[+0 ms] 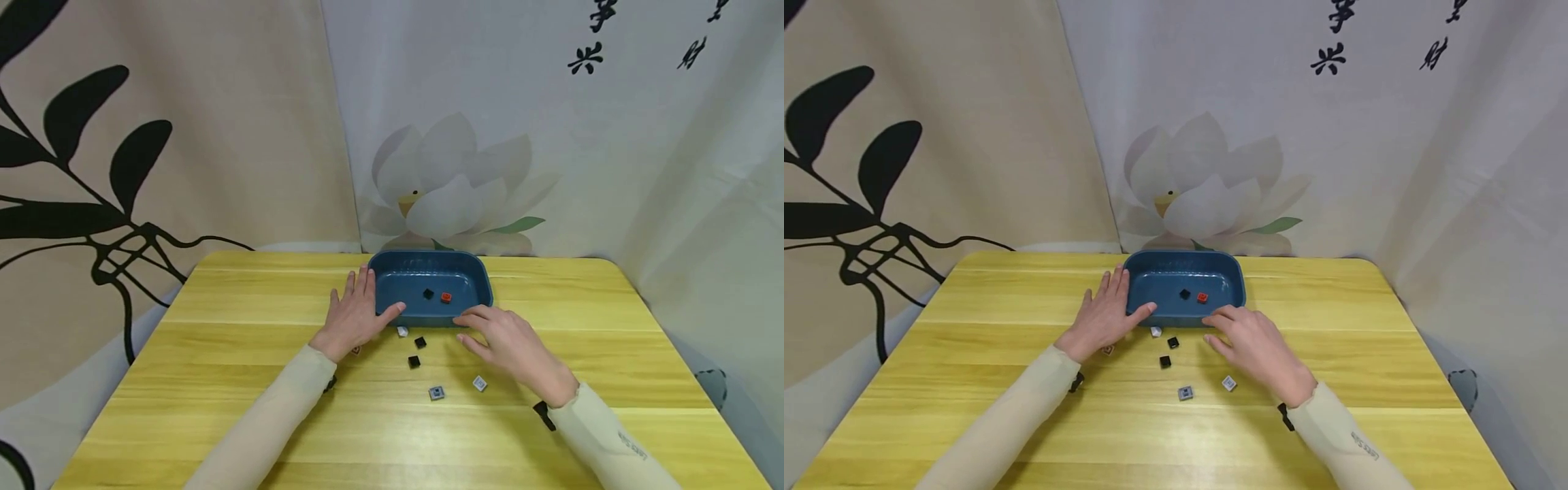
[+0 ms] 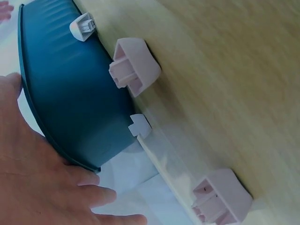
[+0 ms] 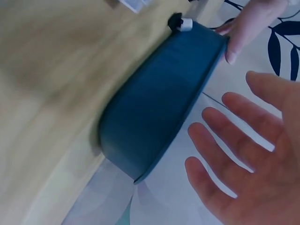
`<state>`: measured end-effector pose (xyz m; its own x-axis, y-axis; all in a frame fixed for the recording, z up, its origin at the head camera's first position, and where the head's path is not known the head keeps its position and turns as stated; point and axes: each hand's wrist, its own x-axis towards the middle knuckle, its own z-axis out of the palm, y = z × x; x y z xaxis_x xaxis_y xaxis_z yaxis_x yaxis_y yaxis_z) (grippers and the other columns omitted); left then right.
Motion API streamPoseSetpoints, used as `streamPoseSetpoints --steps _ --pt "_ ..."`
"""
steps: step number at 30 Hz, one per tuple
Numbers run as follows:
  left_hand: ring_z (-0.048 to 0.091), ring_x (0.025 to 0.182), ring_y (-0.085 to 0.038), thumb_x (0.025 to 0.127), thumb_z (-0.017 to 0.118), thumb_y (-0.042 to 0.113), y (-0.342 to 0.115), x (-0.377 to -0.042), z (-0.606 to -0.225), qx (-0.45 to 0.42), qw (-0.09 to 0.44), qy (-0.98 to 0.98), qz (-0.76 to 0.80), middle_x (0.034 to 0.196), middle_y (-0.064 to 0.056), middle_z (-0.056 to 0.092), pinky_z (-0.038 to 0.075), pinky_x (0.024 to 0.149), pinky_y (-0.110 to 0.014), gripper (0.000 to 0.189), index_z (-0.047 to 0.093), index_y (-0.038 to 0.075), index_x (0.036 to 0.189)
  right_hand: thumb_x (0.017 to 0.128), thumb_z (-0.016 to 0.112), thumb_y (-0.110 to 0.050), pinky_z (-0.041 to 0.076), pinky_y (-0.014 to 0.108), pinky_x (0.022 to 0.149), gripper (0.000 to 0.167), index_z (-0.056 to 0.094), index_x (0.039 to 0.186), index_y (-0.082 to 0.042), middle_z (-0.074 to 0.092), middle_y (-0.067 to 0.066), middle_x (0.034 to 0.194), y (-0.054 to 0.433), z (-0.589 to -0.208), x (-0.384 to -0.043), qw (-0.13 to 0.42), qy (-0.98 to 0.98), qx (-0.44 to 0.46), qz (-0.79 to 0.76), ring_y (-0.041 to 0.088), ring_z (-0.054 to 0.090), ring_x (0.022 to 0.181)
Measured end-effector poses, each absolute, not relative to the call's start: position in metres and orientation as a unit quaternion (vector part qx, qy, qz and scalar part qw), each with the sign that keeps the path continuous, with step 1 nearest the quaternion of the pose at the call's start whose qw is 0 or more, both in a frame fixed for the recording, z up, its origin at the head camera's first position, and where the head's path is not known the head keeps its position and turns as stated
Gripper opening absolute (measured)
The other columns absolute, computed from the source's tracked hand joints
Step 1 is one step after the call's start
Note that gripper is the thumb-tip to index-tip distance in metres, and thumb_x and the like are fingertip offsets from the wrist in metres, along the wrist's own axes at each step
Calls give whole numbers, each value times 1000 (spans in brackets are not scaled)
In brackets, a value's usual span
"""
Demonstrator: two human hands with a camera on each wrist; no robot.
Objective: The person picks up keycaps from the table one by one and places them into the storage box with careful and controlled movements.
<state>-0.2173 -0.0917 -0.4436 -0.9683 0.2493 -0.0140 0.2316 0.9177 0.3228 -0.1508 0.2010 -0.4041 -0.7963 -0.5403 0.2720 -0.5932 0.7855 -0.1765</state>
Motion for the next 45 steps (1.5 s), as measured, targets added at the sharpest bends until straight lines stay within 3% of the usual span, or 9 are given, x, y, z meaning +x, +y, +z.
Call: streamPoseSetpoints --steps 13,19,23,30,36,45 --pt "4 158 -40 100 35 75 -94 -218 -442 123 28 978 163 173 -13 2 15 117 -73 102 9 2 165 97 74 -31 56 51 94 38 73 127 -8 69 13 130 209 -423 -131 55 -938 329 93 31 67 116" --pt "4 158 -41 100 35 74 -95 -216 -444 117 25 979 163 173 -14 1 15 117 -73 101 9 1 165 101 68 -39 51 58 98 52 64 142 -9 57 16 148 212 -427 -120 -11 -938 338 74 38 57 131" --pt "4 158 -41 101 36 74 -96 -216 -443 115 25 979 164 173 -14 2 16 117 -73 101 9 1 165 100 68 -42 49 60 101 56 60 146 -11 54 16 151 215 -430 -116 -43 -937 339 78 39 54 134" --pt "5 158 -41 100 35 74 -96 -216 -444 114 30 980 163 173 -14 0 16 117 -73 101 8 1 165 93 78 -36 53 54 95 51 67 139 -15 62 13 141 217 -432 -114 -45 -932 351 77 34 60 127" --pt "4 158 -41 100 36 74 -95 -217 -445 111 33 979 167 173 -13 -1 16 117 -73 101 8 2 165 92 80 -22 57 45 85 38 74 129 -17 69 6 123 218 -435 -113 -24 -931 357 72 23 66 109" --pt "6 158 -42 100 35 74 -94 -218 -446 111 34 980 163 173 -14 2 16 117 -73 101 9 2 165 92 79 -13 54 30 71 18 79 110 -16 63 -6 98 218 -437 -110 -28 -934 340 104 6 59 84"
